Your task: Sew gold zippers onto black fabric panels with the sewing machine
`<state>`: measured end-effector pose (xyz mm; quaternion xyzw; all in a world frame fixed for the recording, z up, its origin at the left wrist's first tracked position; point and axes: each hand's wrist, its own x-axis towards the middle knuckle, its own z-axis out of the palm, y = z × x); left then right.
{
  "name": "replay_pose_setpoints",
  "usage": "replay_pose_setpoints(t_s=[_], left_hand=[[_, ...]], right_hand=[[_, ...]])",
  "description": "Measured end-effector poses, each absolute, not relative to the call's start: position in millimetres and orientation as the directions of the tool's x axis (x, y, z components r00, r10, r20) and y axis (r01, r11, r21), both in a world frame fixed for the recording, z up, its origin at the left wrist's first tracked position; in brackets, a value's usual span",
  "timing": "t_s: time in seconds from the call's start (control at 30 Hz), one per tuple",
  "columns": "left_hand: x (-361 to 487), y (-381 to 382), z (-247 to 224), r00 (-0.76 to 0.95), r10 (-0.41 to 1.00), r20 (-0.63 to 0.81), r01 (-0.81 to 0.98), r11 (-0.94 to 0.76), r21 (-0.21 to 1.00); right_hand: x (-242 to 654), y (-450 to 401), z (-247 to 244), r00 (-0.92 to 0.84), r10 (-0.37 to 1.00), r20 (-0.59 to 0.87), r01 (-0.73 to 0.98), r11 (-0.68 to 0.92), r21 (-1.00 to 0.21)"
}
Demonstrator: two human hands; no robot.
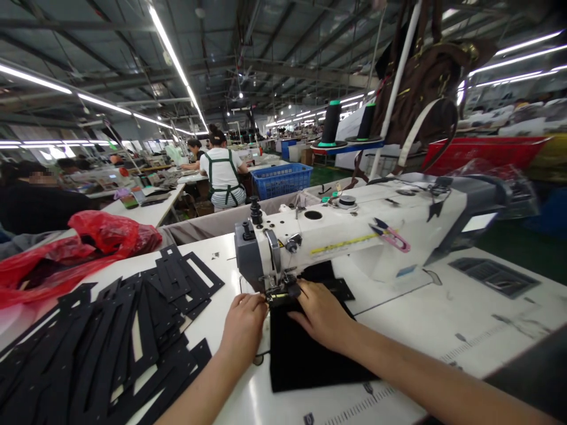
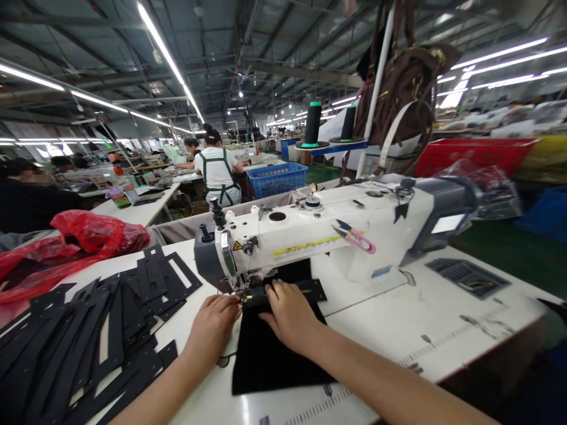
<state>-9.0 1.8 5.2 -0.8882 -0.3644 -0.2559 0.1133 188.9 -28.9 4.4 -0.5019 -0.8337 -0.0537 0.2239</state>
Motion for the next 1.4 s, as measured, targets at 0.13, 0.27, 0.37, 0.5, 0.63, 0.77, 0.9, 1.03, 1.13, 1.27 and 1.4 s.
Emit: replay_pose_setpoints(t_s=[0.13,0.27,0.37,0.5,0.63,0.77,0.9,1.03,1.13,1.27,1.4], left_hand=[[-16,-20,19,0.620,0.630,0.468,0.698,-0.715,0.038],[-17,-32,23,0.618,0.689,0.378,0.716,-0.692,0.091],[-19,-31,24,0.599,0.718,0.353,0.728,-0.673,0.133],[-22,-37,26,0.566,0.736,0.372,0.722,-0.660,0.207],[-7,-61,30,0.544,0.743,0.390,0.631,-0.669,0.393],[12,-72,43,0.406,0.748,0.526,0.496,-0.663,0.561],[17,-63,56,0.328,0.673,0.663,0.521,-0.714,0.467],[19,-54,58,0.378,0.578,0.723,0.568,-0.761,0.312],[21,-54,57,0.392,0.520,0.759,0.596,-0.772,0.221],[21,-58,51,0.392,0.495,0.775,0.619,-0.765,0.176],[19,-56,43,0.392,0.539,0.746,0.642,-0.741,0.198]], right_hand=[[195,-90,2,-0.499,0.743,0.445,0.828,0.560,-0.007],[197,-123,-6,-0.637,0.578,0.510,0.727,0.671,0.148],[197,-126,-11,-0.669,0.505,0.545,0.672,0.725,0.153],[197,-122,4,-0.579,0.486,0.655,0.648,0.762,0.008],[201,-104,51,-0.311,0.729,0.610,0.636,0.636,-0.437],[205,-80,86,-0.316,0.770,0.554,0.660,0.598,-0.455],[206,-73,89,-0.384,0.740,0.552,0.660,0.638,-0.397],[205,-73,87,-0.398,0.719,0.569,0.676,0.649,-0.348],[204,-72,86,-0.411,0.679,0.608,0.682,0.672,-0.289],[204,-73,84,-0.429,0.620,0.657,0.688,0.696,-0.208],[202,-74,80,-0.427,0.604,0.673,0.706,0.688,-0.170]])
